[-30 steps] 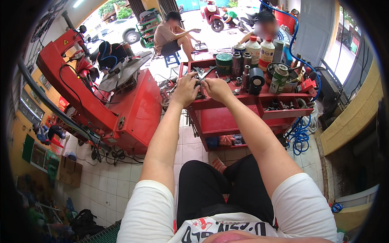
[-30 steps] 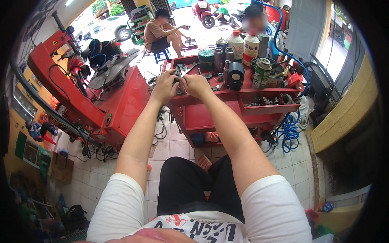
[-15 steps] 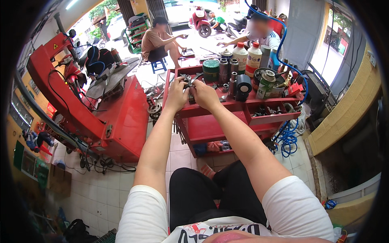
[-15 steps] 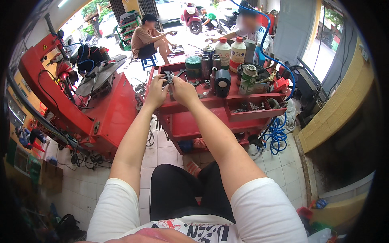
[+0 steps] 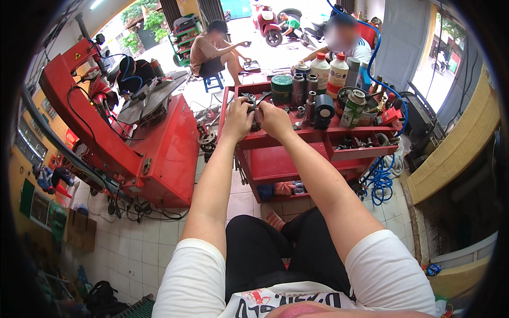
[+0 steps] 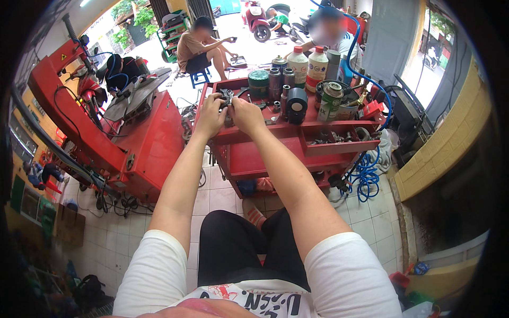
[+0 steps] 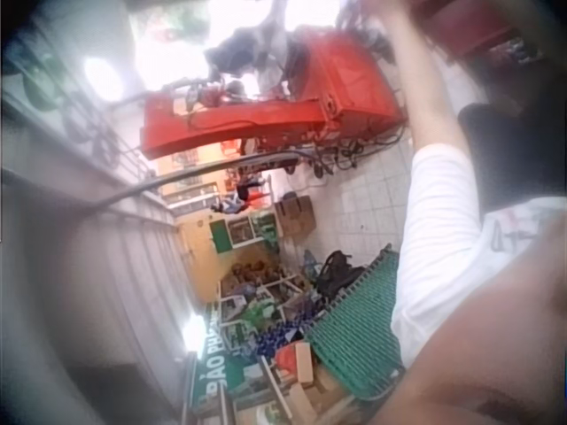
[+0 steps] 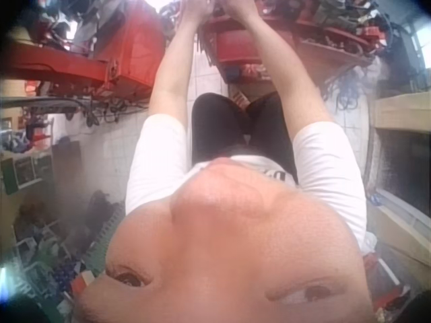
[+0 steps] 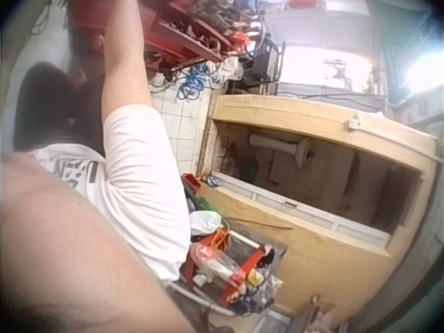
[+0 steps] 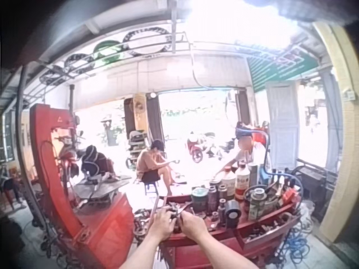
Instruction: The person sits in a workshop and uses a wrench to tighten bolts on a small mechanical assembly held in their hands. They rotate the assembly to access different bolts and continue tightening them throughout the clip.
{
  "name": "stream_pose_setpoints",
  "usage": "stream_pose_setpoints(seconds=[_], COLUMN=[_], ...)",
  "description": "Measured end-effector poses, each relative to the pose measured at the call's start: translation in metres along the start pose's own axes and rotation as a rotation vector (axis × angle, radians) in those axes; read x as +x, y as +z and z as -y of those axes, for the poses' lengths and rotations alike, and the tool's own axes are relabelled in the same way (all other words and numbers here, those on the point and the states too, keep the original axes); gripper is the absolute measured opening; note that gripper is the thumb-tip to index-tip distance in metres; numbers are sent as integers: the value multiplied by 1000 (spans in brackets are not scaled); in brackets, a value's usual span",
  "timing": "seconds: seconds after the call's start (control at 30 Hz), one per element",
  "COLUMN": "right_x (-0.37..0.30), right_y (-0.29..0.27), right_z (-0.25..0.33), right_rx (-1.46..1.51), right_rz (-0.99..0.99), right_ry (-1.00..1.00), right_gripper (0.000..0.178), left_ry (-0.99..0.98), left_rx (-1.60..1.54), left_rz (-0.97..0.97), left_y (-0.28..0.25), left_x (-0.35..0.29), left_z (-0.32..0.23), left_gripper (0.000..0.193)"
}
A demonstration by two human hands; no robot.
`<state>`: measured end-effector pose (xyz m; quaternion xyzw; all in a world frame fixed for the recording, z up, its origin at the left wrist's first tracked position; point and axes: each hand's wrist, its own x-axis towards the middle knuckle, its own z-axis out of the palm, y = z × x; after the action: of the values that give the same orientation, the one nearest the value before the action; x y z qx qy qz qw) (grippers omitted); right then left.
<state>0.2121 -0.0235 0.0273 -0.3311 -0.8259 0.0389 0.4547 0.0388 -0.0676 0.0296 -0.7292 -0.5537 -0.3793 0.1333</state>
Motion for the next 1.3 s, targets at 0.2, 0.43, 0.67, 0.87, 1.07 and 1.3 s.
stream_pose_setpoints(seconds=[0.2, 0.43, 0.67, 0.87, 1.07, 1.3], right_x=[-1, 0, -2, -4, 2, -1], right_y=[-10, -4, -1, -13, -10, -1], right_z=[14, 4, 3, 18, 8, 0], right_rx=[45, -85, -35, 43, -89, 28], right_rz=[27, 106, -24, -38, 107, -40], right_ry=[50, 82, -19, -2, 157, 8], right_gripper=[23, 23, 20, 22, 20, 23], left_ry=[-10, 14, -15, -30, -4, 7], left_rx=[-2, -4, -18, 5, -10, -22], left_rz=[-22, -17, -18, -28, -22, -40], left_y=[1, 0, -1, -2, -1, 2], left_x=[-3, -1, -1, -3, 0, 0], left_z=[6, 2, 1, 7, 2, 4], left_gripper=[28, 28, 29, 30, 29, 28])
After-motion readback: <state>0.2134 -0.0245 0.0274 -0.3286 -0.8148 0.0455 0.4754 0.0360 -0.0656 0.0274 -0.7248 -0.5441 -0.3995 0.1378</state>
